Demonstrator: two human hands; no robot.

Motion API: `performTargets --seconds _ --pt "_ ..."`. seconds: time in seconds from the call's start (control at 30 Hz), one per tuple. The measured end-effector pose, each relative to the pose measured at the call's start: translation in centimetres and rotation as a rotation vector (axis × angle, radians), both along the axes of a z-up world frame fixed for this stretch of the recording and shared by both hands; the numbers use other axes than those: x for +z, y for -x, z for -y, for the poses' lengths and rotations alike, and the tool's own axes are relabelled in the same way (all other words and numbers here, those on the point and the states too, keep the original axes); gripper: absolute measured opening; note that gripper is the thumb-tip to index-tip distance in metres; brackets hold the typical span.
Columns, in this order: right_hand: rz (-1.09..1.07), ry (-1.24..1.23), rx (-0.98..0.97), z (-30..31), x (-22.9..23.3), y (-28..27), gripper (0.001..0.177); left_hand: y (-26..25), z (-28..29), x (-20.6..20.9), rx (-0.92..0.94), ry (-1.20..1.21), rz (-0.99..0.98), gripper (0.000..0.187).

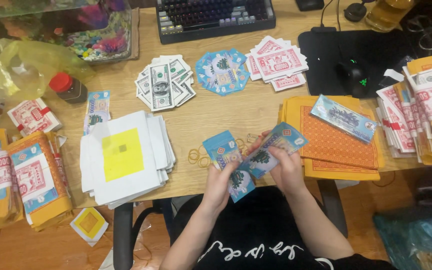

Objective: Sorting and counting stacks of paper money on a desk

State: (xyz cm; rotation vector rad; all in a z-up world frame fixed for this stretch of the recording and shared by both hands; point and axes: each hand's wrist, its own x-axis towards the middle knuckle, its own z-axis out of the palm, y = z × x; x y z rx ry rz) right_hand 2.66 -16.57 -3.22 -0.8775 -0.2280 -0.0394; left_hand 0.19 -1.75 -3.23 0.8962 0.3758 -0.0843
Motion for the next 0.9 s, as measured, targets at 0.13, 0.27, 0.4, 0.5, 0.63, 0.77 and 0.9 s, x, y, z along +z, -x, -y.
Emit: performTargets --seconds 0.13,0.27,0.4,0.5,0.63,0.77,0.9 --pt "0.032 -0.018 0.012 0.0 0.4 0.1 0.034 -0.1 -0.2 -0.2 0.006 0.012 -0.007 0.02" --pt "0.142 -0.021 -0.001 -1.0 1.1 0.8 0.035 0.0 0.0 -1.0 0.002 0.022 -0.027 0.021" --pt "0.273 0.105 -0.012 -2.6 1.8 1.2 0.036 0.0 0.2 -0.2 -0.01 0.083 -0.058 0.023" --pt "0.311 0.066 -0.035 -2.4 2.2 0.5 0.034 -0.1 0.2 0.6 0.013 0.161 -0.068 0.021" --pt "0.283 0.029 0.003 -3.0 2.0 0.8 0.036 -0.3 0.4 -0.8 0.003 0.157 -0.076 0.021" --pt "0.338 0.114 0.03 -4.2 1.6 0.8 0.036 -0.4 0.1 -0.1 0.005 0.149 -0.087 0.022" --pt "0.315 0.031 0.031 -4.4 1.5 0.5 0.034 -0.1 0.0 0.6 -0.004 0.143 -0.085 0.024"
